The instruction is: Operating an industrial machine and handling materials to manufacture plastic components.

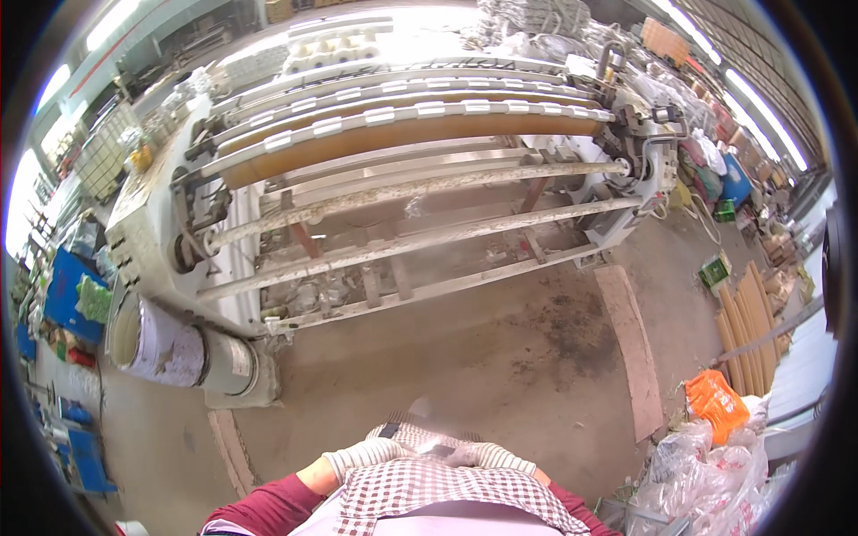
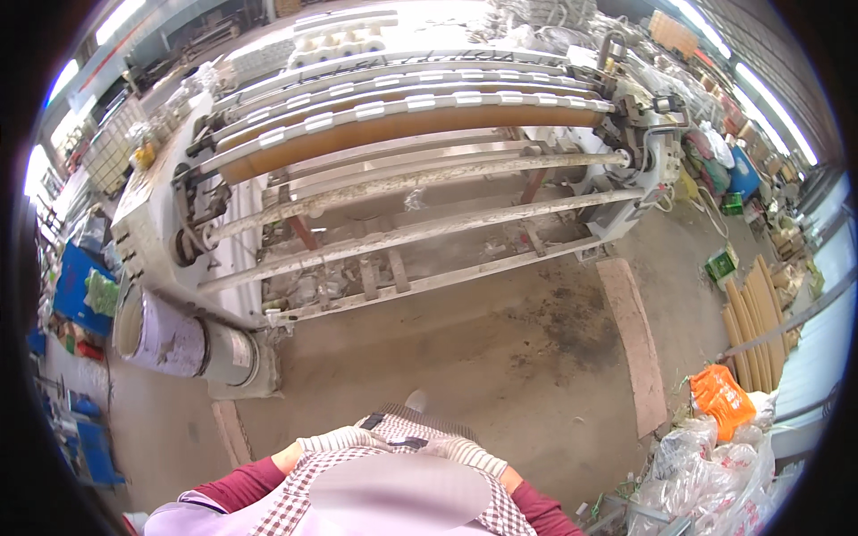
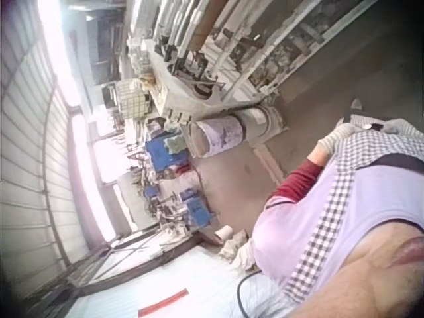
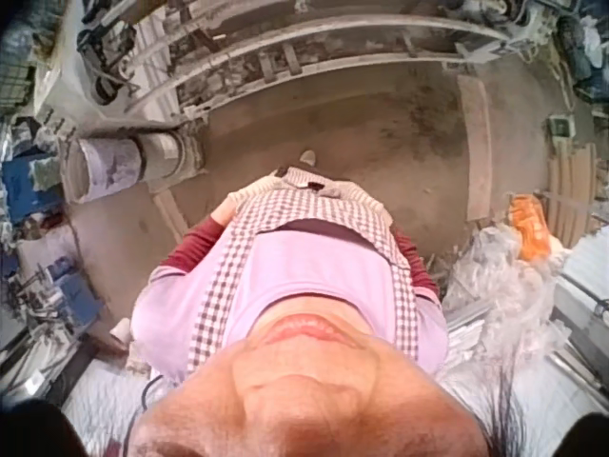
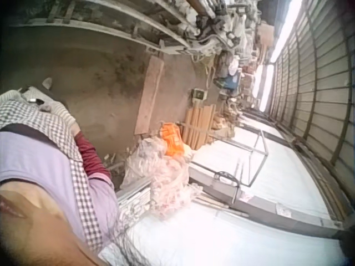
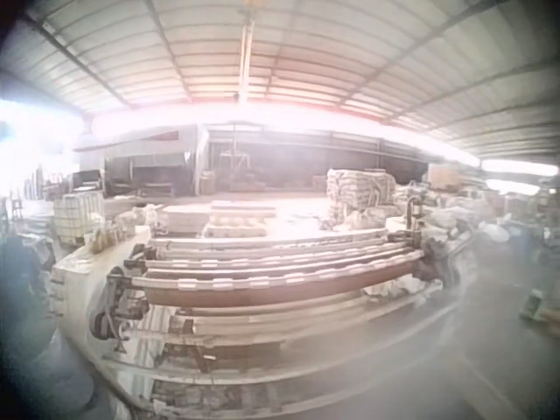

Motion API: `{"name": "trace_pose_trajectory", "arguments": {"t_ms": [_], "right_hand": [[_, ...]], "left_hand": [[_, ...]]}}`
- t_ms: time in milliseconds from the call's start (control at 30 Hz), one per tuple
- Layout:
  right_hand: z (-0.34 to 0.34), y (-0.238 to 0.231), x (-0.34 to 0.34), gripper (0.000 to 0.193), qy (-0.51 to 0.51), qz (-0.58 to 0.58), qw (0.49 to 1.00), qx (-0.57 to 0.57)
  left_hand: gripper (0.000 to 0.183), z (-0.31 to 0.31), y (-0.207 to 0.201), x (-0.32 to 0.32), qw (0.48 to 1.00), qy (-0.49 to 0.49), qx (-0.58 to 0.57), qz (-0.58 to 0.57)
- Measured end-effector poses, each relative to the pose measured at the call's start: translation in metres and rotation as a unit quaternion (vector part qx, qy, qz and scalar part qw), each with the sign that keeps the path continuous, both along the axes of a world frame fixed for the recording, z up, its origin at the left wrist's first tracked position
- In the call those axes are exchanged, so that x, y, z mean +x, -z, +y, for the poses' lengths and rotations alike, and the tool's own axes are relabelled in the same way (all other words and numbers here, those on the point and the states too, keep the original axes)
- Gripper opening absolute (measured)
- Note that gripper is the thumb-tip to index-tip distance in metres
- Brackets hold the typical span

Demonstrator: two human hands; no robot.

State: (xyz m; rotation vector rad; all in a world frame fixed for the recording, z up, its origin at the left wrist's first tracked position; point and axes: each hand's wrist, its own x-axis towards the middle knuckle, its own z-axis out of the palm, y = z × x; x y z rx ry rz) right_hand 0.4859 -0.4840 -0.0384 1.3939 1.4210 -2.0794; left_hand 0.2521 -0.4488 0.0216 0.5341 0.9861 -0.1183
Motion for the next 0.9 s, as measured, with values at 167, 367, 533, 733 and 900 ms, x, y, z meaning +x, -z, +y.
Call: {"name": "trace_pose_trajectory", "arguments": {"t_ms": [167,367,533,733,900], "right_hand": [[0.021,0.055,0.025,0.045,0.054,0.162,0.978,0.118],[0.059,0.000,0.056,0.037,0.245,0.495,0.832,-0.045],[0.087,0.029,0.074,0.044,0.380,0.221,0.874,-0.208],[0.106,0.116,0.123,0.041,0.368,0.245,0.865,-0.239],[0.129,0.085,0.189,0.034,0.229,0.262,0.933,-0.092]], "left_hand": [[0.024,0.046,-0.001,0.007,0.993,0.008,0.050,-0.103],[0.025,0.091,0.021,0.044,0.986,0.102,0.074,-0.112],[0.026,0.120,0.032,0.096,0.980,0.141,0.086,-0.110],[0.028,0.140,0.030,0.153,0.980,0.140,0.100,-0.104],[0.029,0.150,0.031,0.202,0.981,0.124,0.115,-0.098]]}}
